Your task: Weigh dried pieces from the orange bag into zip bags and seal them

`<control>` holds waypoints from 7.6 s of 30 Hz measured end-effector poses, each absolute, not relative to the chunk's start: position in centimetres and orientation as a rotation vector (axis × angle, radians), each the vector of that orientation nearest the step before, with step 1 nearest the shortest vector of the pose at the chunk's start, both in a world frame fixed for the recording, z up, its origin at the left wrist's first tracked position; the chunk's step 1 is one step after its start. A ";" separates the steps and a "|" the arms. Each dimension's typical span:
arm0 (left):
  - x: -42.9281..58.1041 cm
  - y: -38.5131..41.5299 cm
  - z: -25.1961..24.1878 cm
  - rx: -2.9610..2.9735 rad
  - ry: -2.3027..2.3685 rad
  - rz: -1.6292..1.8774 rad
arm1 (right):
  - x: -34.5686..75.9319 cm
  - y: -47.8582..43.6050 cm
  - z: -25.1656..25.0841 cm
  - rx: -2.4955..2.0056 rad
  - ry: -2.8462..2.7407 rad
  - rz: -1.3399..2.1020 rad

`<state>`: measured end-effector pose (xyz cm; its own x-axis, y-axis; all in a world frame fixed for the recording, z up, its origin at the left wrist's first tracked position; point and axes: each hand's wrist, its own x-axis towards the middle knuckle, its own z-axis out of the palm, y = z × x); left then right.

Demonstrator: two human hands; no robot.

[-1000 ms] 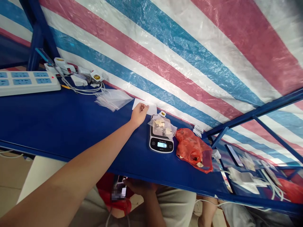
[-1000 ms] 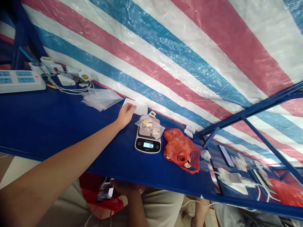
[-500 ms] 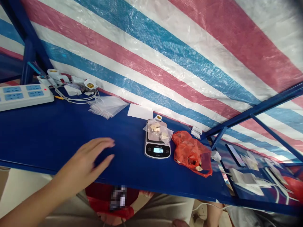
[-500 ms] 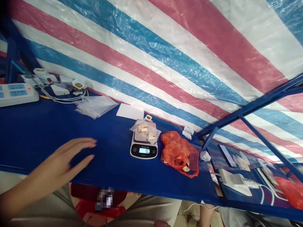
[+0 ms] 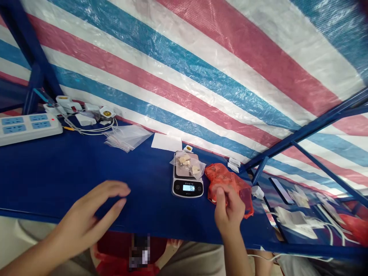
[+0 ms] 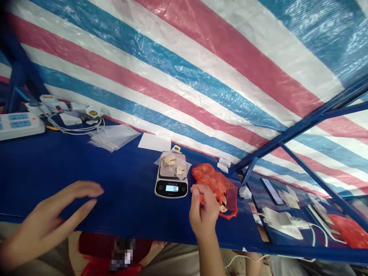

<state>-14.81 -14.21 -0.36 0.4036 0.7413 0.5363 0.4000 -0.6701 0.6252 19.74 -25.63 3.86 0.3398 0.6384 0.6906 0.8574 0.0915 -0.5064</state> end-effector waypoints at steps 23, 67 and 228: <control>0.2 -1.4 -2.2 1.756 1.155 1.224 | 27.1 -15.1 4.3 -1.984 -1.358 0.851; 2.2 -6.2 -0.1 1.363 0.508 1.013 | 20.8 -14.2 2.8 -1.232 -1.122 0.841; 0.6 -3.2 -2.2 1.774 1.098 1.311 | 27.8 -13.2 2.5 -1.288 -0.407 0.242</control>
